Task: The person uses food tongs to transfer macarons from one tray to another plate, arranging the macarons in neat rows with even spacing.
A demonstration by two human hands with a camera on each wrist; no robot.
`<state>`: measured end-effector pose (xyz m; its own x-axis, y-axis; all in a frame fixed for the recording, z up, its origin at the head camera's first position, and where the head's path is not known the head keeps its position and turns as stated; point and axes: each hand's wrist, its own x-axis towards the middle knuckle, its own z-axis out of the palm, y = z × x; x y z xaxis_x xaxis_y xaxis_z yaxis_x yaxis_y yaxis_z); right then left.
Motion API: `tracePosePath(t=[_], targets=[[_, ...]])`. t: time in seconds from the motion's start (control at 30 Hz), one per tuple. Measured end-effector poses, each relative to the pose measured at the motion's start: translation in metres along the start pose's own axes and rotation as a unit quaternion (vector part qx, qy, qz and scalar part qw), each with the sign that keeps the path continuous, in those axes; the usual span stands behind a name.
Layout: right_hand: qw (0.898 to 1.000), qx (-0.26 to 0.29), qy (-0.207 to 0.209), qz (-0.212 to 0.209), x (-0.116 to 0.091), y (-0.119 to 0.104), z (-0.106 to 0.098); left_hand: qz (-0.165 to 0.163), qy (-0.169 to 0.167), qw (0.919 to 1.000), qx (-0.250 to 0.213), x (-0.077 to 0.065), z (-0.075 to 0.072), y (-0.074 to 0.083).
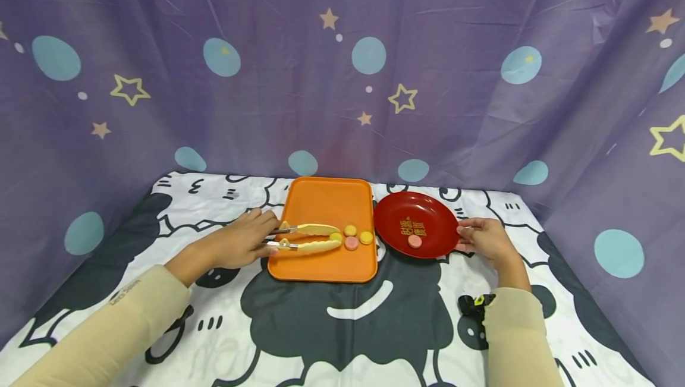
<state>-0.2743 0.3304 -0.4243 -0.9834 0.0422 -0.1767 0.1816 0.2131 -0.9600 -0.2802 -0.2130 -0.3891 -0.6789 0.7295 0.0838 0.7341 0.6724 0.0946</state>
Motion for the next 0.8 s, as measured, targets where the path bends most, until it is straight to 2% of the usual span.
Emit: tracePosePath(t=[0.17,0.47,0.8], targets=[[1.000,0.000,0.001,0.000,0.000,0.000,0.000,0.005,0.017,0.9998,0.008,0.002,-0.002,0.001],[1.000,0.002,-0.005,-0.003,0.002,0.001,0.000,-0.002,0.014,0.9999,0.010,0.010,-0.007,0.005],[1.000,-0.003,-0.002,0.001,0.001,0.001,0.000,0.010,0.033,0.9993,0.012,0.023,-0.011,0.012]])
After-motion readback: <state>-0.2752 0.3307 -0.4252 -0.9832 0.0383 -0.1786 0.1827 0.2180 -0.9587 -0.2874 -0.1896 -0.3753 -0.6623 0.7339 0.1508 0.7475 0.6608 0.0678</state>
